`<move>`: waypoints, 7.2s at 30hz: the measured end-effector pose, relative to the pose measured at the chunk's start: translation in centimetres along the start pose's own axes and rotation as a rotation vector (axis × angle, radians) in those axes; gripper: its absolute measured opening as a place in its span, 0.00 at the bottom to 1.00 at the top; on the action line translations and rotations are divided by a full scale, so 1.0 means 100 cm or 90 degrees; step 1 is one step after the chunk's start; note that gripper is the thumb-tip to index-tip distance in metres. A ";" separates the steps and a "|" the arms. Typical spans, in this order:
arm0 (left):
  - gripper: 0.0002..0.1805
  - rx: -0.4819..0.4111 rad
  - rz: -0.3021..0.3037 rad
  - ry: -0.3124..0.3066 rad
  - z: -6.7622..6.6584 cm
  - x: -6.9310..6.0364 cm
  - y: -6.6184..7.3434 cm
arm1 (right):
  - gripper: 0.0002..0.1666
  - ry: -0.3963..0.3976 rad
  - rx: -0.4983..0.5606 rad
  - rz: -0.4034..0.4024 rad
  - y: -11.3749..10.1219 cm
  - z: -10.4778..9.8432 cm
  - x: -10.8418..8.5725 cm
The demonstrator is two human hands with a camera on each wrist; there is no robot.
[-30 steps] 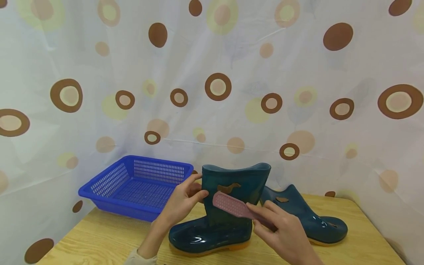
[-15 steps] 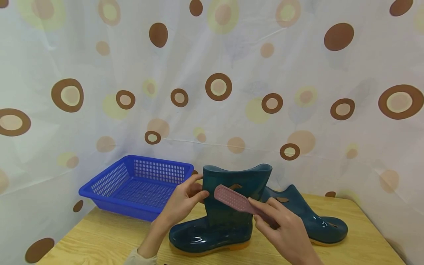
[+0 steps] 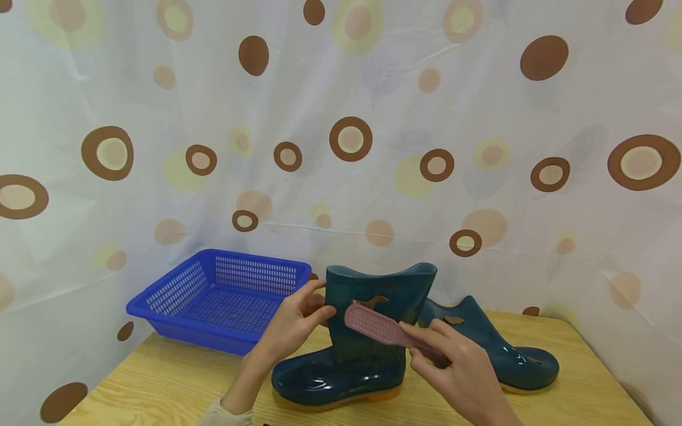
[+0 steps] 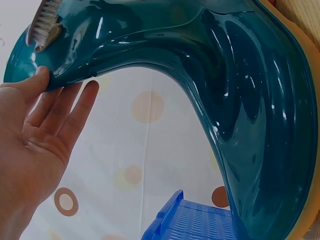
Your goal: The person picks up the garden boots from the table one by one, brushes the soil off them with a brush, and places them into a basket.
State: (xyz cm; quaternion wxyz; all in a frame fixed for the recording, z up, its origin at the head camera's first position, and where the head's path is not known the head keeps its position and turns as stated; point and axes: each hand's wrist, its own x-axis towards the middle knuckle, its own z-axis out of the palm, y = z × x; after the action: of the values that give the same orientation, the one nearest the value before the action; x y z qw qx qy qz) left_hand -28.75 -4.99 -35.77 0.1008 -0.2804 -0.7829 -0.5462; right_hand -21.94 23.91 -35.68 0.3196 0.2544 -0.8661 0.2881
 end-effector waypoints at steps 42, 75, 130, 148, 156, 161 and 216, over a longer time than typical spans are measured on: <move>0.26 0.020 -0.007 0.006 0.000 0.000 0.000 | 0.31 0.043 0.022 -0.059 0.000 -0.002 0.000; 0.28 0.005 0.005 0.023 0.001 0.000 -0.003 | 0.24 0.000 -0.030 0.016 0.006 -0.004 0.000; 0.27 0.007 0.001 0.042 0.003 0.001 -0.003 | 0.22 -0.063 -0.026 0.026 0.006 -0.005 -0.001; 0.24 -0.036 0.010 0.102 0.011 0.002 0.002 | 0.16 -0.198 -0.033 0.034 0.017 -0.001 -0.001; 0.19 -0.127 -0.001 0.196 0.013 0.002 0.006 | 0.27 0.216 0.073 -0.022 0.010 -0.016 -0.005; 0.17 -0.188 0.037 0.248 0.007 0.000 0.016 | 0.20 0.341 0.130 0.030 0.009 -0.020 -0.002; 0.19 -0.125 0.111 0.395 -0.118 0.050 0.079 | 0.26 -0.397 0.059 0.297 0.048 -0.004 -0.004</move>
State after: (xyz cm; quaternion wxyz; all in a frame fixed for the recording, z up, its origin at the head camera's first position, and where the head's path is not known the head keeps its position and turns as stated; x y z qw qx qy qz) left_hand -30.28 -12.19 -22.58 0.3528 -0.1750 -0.6317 -0.6678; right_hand -24.50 27.61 -37.29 -0.0444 0.1403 -0.9424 0.3005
